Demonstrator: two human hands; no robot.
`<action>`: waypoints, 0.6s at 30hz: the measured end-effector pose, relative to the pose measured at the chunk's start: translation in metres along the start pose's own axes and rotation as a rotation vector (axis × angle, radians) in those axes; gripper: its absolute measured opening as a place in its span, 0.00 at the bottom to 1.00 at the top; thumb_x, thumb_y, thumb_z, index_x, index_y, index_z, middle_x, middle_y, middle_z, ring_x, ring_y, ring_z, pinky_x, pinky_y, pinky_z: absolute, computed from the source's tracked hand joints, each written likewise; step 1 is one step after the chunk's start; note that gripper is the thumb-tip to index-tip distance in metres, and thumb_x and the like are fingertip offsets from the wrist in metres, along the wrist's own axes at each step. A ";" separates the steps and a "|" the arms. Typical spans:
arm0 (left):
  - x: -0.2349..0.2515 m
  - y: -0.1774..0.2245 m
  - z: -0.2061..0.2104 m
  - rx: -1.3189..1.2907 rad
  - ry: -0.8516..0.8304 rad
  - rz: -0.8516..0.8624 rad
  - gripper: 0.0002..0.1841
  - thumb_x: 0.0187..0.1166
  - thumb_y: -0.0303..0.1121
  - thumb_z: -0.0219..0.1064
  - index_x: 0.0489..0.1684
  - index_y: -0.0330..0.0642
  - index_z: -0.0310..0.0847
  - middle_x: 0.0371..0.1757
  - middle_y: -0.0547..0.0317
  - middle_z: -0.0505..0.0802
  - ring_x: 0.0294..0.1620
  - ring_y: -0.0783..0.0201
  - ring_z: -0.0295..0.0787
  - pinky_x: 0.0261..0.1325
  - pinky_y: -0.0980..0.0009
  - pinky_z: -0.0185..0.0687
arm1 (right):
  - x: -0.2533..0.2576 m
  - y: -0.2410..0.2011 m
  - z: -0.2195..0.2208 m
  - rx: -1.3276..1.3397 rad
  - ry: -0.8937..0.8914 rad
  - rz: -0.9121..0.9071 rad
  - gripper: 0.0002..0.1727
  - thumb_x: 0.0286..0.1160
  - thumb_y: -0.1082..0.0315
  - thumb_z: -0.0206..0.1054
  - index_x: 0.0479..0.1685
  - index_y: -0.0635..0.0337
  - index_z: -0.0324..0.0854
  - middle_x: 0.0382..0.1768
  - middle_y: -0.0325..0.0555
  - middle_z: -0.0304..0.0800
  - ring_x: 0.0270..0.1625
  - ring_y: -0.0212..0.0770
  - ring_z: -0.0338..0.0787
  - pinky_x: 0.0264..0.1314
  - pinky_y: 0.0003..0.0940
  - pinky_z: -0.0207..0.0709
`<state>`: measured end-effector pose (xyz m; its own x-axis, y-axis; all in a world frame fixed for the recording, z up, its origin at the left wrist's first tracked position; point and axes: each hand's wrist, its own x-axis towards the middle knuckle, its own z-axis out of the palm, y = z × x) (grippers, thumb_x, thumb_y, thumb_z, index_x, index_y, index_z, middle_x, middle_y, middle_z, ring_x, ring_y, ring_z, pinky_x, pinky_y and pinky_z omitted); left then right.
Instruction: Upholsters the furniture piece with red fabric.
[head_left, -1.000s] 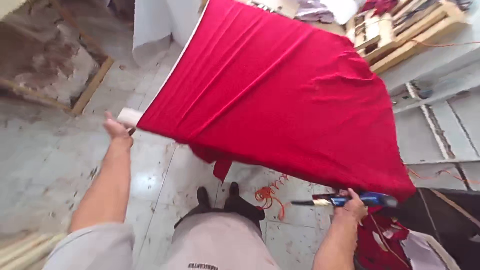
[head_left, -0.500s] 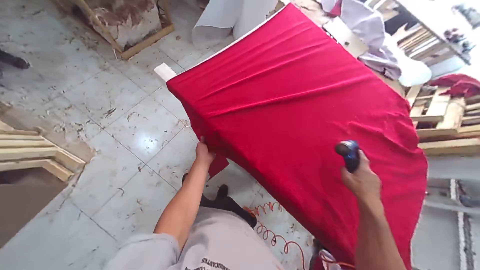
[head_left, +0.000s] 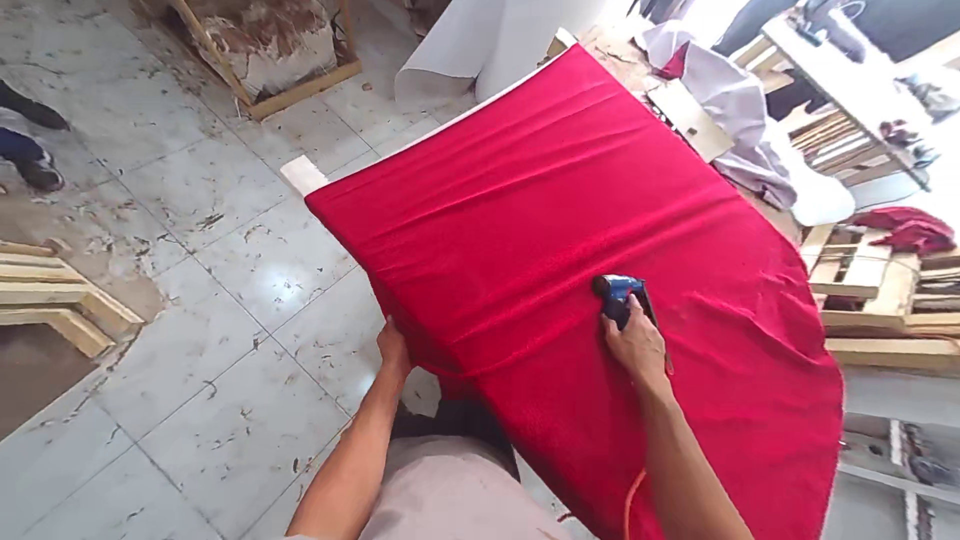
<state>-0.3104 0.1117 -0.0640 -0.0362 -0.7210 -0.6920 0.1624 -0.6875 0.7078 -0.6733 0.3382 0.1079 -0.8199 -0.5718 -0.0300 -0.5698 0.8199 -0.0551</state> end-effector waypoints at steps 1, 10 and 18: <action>-0.004 -0.001 -0.001 -0.160 -0.050 -0.039 0.32 0.95 0.54 0.39 0.64 0.33 0.80 0.52 0.43 0.92 0.53 0.52 0.91 0.57 0.46 0.87 | 0.003 0.002 -0.006 -0.051 -0.014 -0.005 0.45 0.74 0.43 0.67 0.91 0.55 0.61 0.66 0.73 0.82 0.68 0.74 0.83 0.63 0.74 0.75; -0.074 0.027 -0.026 -0.548 -0.195 -0.158 0.20 0.95 0.44 0.46 0.69 0.39 0.74 0.49 0.47 0.95 0.50 0.56 0.95 0.55 0.53 0.93 | -0.129 -0.108 0.013 0.468 -0.166 -1.052 0.34 0.68 0.47 0.73 0.76 0.47 0.81 0.80 0.51 0.78 0.85 0.52 0.72 0.87 0.56 0.67; -0.081 0.047 0.005 -0.460 -0.006 -0.125 0.24 0.94 0.50 0.40 0.74 0.44 0.69 0.58 0.50 0.89 0.57 0.56 0.89 0.58 0.47 0.86 | -0.208 0.187 -0.032 0.367 0.269 0.201 0.36 0.78 0.54 0.68 0.79 0.73 0.71 0.76 0.74 0.75 0.79 0.64 0.76 0.80 0.59 0.72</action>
<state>-0.3045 0.1370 0.0260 -0.0890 -0.6365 -0.7661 0.5758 -0.6605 0.4819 -0.6111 0.6116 0.1361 -0.9246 -0.3360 0.1794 -0.3809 0.8217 -0.4239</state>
